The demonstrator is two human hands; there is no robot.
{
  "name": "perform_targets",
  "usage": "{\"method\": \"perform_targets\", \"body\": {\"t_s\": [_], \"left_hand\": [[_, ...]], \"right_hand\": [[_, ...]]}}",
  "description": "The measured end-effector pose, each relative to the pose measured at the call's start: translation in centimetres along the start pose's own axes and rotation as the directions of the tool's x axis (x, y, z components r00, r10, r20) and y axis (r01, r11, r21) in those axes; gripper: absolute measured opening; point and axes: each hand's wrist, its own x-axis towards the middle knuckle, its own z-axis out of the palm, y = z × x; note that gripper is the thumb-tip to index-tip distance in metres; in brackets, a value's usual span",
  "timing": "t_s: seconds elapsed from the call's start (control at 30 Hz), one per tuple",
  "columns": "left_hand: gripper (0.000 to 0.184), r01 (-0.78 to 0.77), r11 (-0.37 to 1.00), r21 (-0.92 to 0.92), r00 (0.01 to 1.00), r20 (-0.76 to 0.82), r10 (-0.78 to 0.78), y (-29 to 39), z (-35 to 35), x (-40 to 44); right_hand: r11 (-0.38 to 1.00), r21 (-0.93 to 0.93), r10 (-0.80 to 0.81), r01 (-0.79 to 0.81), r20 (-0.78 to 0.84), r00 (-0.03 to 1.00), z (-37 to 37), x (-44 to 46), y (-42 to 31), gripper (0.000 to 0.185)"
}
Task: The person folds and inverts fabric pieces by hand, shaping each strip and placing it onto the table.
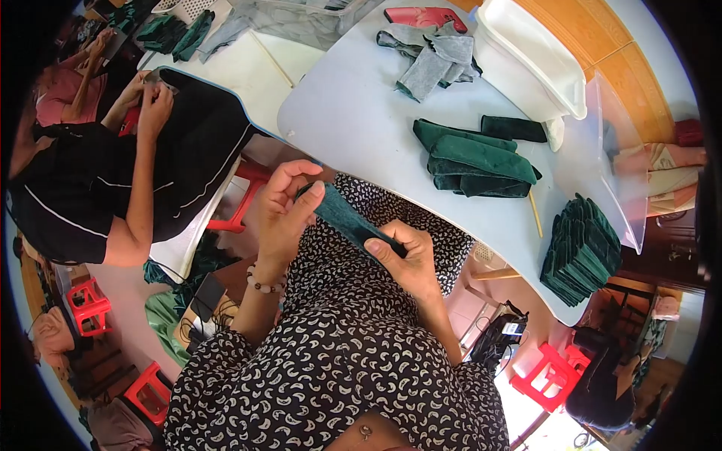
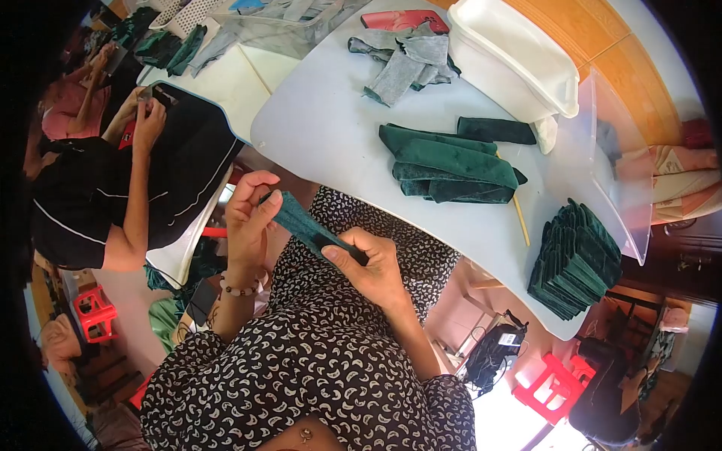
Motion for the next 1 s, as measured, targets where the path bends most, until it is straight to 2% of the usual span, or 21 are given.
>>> {"method": "perform_targets", "body": {"t_s": [0.03,0.07,0.1,0.13,0.17,0.23,0.37,0.4,0.53,0.57,0.6,0.63,0.67,0.73,0.8,0.87,0.9,0.93,0.97,1.0], "left_hand": [[0.023,0.024,1.000,0.000,0.999,-0.030,-0.024,-0.1,0.1,0.0],[0.023,0.025,1.000,-0.003,0.999,-0.030,-0.025,-0.3,0.2,0.1],[0.024,-0.048,0.999,-0.003,0.996,-0.073,0.048,-0.5,0.2,0.3],[0.025,-0.120,0.993,-0.001,0.986,-0.115,0.120,-0.6,0.2,0.4],[0.025,-0.119,0.993,-0.003,0.986,-0.116,0.118,-0.5,-0.1,0.7],[0.025,-0.244,0.935,0.256,0.966,-0.023,0.258,-0.2,-1.0,1.3],[0.022,-0.187,0.941,0.281,0.981,0.007,0.193,-1.5,-1.4,0.9],[0.019,-0.173,0.961,0.216,0.984,0.005,0.176,-1.6,-0.7,0.7],[0.015,-0.113,0.992,0.052,0.992,-0.051,0.116,-2.1,1.0,0.0],[0.014,-0.030,0.997,0.066,0.996,-0.085,0.036,-1.6,1.8,-0.5],[0.014,-0.025,0.998,0.065,0.996,-0.084,0.031,-1.6,1.6,-0.7],[0.014,-0.041,0.988,0.147,0.995,-0.085,0.054,-1.5,1.3,-0.9],[0.015,-0.059,0.972,0.229,0.993,-0.082,0.080,-1.5,1.0,-0.9],[0.017,-0.082,0.973,0.215,0.992,-0.077,0.101,-2.1,0.9,-0.7],[0.019,-0.109,0.973,0.203,0.989,-0.073,0.126,-2.0,1.0,-0.3],[0.017,0.116,0.993,0.031,0.992,0.044,-0.118,-1.2,-0.1,0.5],[0.017,0.116,0.993,0.036,0.992,0.044,-0.118,-0.8,-0.3,0.7],[0.019,0.117,0.993,-0.029,0.985,0.131,-0.113,-0.3,-0.3,0.9],[0.021,0.124,0.988,-0.093,0.971,0.218,-0.101,0.0,-0.3,1.2],[0.021,0.123,0.988,-0.089,0.970,0.223,-0.101,0.1,-0.4,1.5]], "right_hand": [[1.000,-0.002,0.003,-0.003,-0.002,1.000,0.1,-0.2,0.1,0.015],[0.997,0.074,0.010,-0.002,-0.113,0.993,0.2,-0.3,0.1,0.015],[0.989,0.150,0.025,0.009,-0.222,0.975,0.2,-0.5,0.2,0.015],[0.958,0.285,0.045,0.035,-0.269,0.962,0.0,-0.6,0.5,0.016],[0.943,0.331,0.063,0.036,-0.283,0.957,-0.5,-0.7,0.8,0.017],[0.927,0.374,0.081,0.037,-0.295,0.952,-1.1,-1.0,1.0,0.017],[0.874,0.473,0.088,0.110,-0.377,0.922,-0.8,-0.6,0.2,0.013],[0.848,0.512,0.106,0.138,-0.418,0.902,-0.4,-0.3,-0.2,0.012],[0.892,0.424,0.106,0.159,-0.535,0.838,0.9,0.1,-0.4,0.016],[0.890,0.428,0.108,0.158,-0.535,0.838,0.5,-0.4,-0.5,0.016],[0.942,0.310,0.092,0.131,-0.612,0.786,0.7,-0.6,-0.7,0.016],[0.978,0.188,0.064,0.090,-0.681,0.729,0.9,-0.7,-0.8,0.016],[0.978,0.188,0.066,0.088,-0.683,0.727,1.0,-0.7,-0.8,0.016],[0.978,0.156,0.023,0.136,-0.735,0.678,0.8,-0.5,-0.8,0.016],[0.983,0.153,0.044,0.102,-0.734,0.678,-0.1,-0.7,-0.4,0.017],[0.998,0.024,0.056,-0.052,-0.626,0.778,-0.6,-0.7,0.0,0.017],[0.996,-0.049,0.036,-0.079,-0.583,0.812,-1.0,-0.7,0.2,0.017],[0.996,-0.044,0.037,-0.077,-0.584,0.811,-1.1,-0.9,0.0,0.017],[0.993,0.054,0.120,-0.108,-0.564,0.817,-1.2,-1.1,-0.6,0.020],[0.979,0.149,0.199,-0.140,-0.539,0.819,-1.1,-1.2,-1.2,0.022]]}}
